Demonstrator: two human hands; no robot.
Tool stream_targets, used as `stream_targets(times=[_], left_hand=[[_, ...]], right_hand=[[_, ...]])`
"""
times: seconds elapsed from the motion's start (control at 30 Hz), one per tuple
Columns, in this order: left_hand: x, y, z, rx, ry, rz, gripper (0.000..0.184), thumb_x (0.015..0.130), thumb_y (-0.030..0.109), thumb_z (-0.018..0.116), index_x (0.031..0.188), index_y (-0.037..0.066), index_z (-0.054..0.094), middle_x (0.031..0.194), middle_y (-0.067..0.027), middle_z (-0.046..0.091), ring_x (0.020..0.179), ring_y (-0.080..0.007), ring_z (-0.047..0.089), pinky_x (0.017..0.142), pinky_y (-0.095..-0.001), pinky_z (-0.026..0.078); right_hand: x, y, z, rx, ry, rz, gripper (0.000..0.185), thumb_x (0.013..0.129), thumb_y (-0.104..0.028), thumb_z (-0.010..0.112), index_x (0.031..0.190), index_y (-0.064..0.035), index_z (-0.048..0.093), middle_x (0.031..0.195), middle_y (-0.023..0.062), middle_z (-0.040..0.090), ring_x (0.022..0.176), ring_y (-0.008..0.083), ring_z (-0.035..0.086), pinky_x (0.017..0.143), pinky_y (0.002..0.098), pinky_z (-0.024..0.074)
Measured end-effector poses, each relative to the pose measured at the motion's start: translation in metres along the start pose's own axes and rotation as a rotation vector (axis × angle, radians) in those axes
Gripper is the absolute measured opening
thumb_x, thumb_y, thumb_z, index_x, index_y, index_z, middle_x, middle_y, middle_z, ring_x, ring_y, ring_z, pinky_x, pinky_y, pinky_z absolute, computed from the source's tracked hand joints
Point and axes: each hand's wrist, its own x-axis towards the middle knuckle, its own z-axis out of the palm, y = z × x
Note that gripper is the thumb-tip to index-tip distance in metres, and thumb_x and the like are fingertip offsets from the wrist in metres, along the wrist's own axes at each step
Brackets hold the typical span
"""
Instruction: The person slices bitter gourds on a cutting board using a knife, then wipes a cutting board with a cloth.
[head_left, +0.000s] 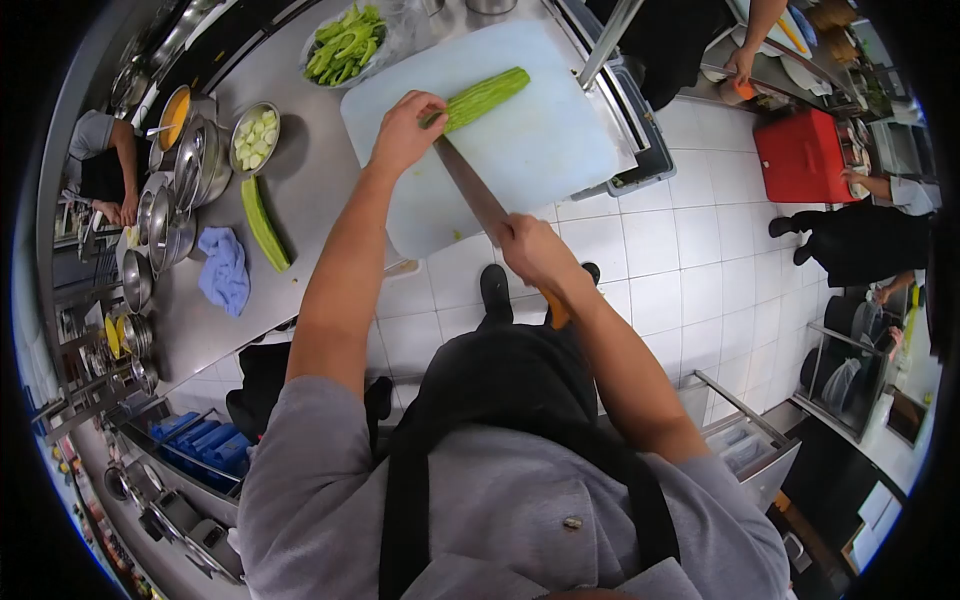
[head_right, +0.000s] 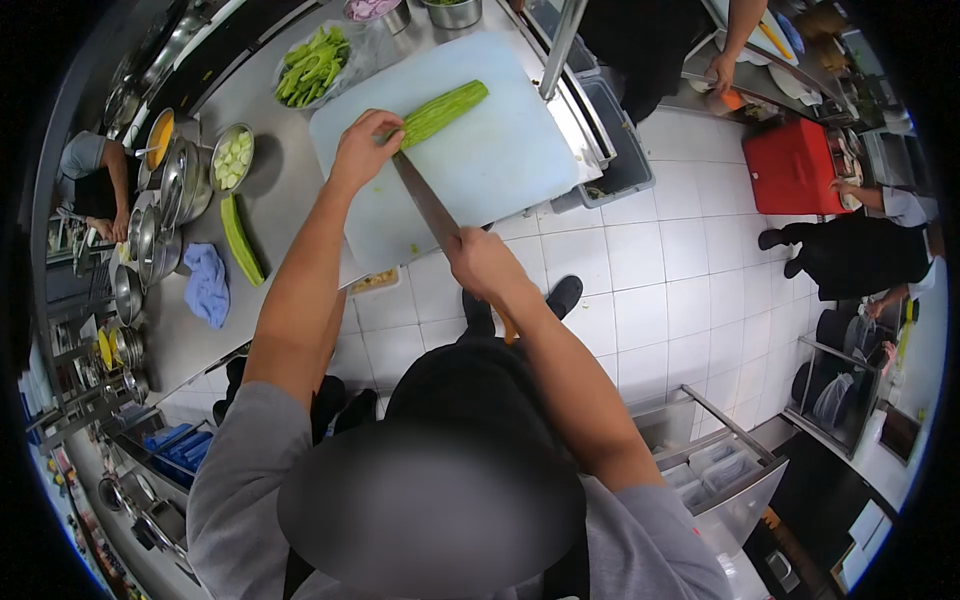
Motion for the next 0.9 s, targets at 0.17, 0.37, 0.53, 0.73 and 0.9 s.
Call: stream_targets(times=[0.17,0.37,0.53,0.73,0.9], left_hand=[[0.001,-0.013,-0.002,0.327,-0.036,0.140,0.047,0.086,0.025,0.080,0.126,0.006,0.066,0.108,-0.0102,0.072,0.100,-0.0276,0.070,0.093,-0.0377,0.055],[0.014,0.002,-0.046,0.048,-0.151,-0.181,0.052,0.083,0.032,0.082,0.123,0.003,0.068,0.119,-0.0148,0.070,0.109,-0.0307,0.068,0.096,-0.0397,0.053],[0.057,-0.019,-0.089,0.582,0.363,-0.004,0.052,0.084,0.036,0.081,0.123,0.005,0.069,0.119,-0.0158,0.069,0.110,-0.0310,0.068,0.097,-0.0391,0.053],[0.028,0.005,-0.036,0.063,-0.109,-0.003,0.036,0.087,0.022,0.077,0.117,0.004,0.068,0.116,-0.0131,0.069,0.112,-0.0295,0.067,0.099,-0.0394,0.052],[0.007,0.015,0.010,0.053,0.005,-0.017,0.026,0.089,0.012,0.076,0.114,0.007,0.070,0.113,-0.0092,0.070,0.105,-0.0236,0.071,0.089,-0.0347,0.057]], right_hand=[[-0.086,0.025,-0.035,-0.197,0.059,-0.078,0.037,0.104,-0.030,0.051,0.099,0.0029,0.066,0.089,0.0310,0.070,0.087,0.0500,0.068,0.082,0.0566,0.0530],[-0.084,0.065,-0.032,-0.377,0.279,0.142,0.033,0.106,-0.031,0.049,0.098,-0.0010,0.061,0.086,0.0296,0.070,0.081,0.0509,0.068,0.076,0.0595,0.0539],[-0.050,0.033,-0.039,-0.159,0.379,-0.013,0.036,0.106,-0.031,0.049,0.096,0.0016,0.061,0.085,0.0312,0.069,0.088,0.0530,0.065,0.078,0.0583,0.0509],[0.083,-0.010,-0.034,0.170,0.408,-0.137,0.042,0.106,-0.033,0.049,0.098,0.0054,0.062,0.082,0.0317,0.068,0.076,0.0481,0.067,0.073,0.0528,0.0522],[0.125,-0.048,-0.039,0.239,0.346,-0.080,0.043,0.107,-0.034,0.047,0.099,0.0058,0.062,0.076,0.0272,0.069,0.057,0.0364,0.069,0.062,0.0460,0.0556]])
